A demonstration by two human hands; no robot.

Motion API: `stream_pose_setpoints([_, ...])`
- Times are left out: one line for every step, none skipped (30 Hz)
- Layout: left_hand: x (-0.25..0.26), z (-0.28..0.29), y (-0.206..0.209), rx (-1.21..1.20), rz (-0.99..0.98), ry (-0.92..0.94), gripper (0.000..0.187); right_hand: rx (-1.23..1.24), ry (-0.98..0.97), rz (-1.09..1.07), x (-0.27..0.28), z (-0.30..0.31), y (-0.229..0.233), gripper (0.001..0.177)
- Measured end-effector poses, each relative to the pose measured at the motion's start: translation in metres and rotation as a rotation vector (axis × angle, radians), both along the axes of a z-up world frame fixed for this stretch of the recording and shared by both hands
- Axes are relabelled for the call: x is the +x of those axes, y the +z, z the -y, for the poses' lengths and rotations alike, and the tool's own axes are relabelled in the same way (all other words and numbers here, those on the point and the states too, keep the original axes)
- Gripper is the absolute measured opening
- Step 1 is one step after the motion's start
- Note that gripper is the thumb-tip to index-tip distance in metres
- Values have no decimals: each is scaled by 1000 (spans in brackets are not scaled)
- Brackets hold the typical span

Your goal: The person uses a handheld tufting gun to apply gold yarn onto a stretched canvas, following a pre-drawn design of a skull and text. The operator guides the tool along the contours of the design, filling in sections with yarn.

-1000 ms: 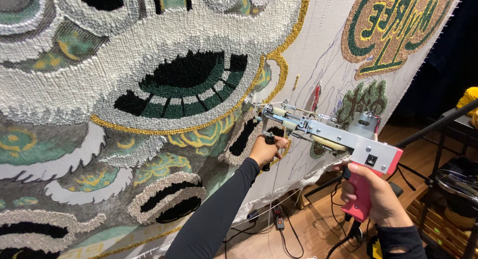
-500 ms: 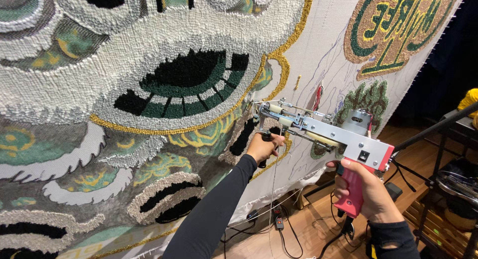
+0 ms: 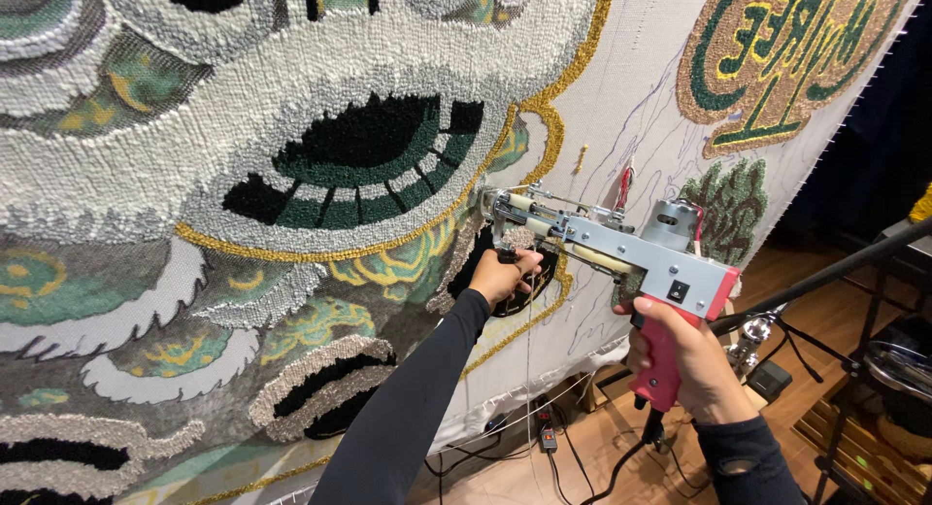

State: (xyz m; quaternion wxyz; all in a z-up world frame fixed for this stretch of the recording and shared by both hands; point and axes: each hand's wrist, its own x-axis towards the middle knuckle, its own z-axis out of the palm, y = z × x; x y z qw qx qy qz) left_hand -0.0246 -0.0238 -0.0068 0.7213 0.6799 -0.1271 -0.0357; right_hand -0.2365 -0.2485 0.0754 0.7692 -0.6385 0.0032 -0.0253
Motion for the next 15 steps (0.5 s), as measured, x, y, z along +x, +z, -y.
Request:
stream_pose_setpoints([1,-3,1,10,-10,-2,28,1,-10,16,0,-5,1,34])
stream_pose_setpoints([1,-7,3,20,-19,-2,28,1,-19,32,1,-9,2,33])
stream_pose_setpoints([2,-8,3,30,-28,-3,27,2,-28,49,1,-11,3,32])
stream_pose_setpoints([2,-9,3,26,-24,-10,27,-5,-28,43,1,-12,4,32])
stream_pose_setpoints([3,-10,3,23,-21,-16,27,-13,-28,37,1,-12,4,33])
stream_pose_setpoints([4,-11,1,20,-19,-24,27,-20,-29,30,1,-13,3,33])
stream_pose_setpoints([6,-13,0,25,-19,-22,27,-22,-32,30,2,-15,2,33])
stream_pose_setpoints([8,-13,-1,29,-19,-23,27,-24,-37,31,3,-15,1,34])
stream_pose_setpoints([10,-12,-2,34,-18,-23,27,-26,-42,32,4,-15,1,34])
stream_pose_setpoints([12,-13,-3,33,-15,-27,26,-28,-47,27,4,-16,1,34])
stream_pose_setpoints([14,-13,-3,32,-12,-30,26,-29,-53,22,4,-17,2,33])
stream_pose_setpoints([15,-14,-4,32,-9,-32,26,-29,-57,17,4,-18,1,33])
stream_pose_setpoints([15,-14,-5,37,-5,-31,26,-30,-50,16,5,-18,1,33])
stream_pose_setpoints([15,-14,-6,43,-2,-32,26,-31,-45,14,5,-18,1,34])
stream_pose_setpoints([16,-14,-6,48,1,-33,26,-31,-39,12,5,-17,1,34])
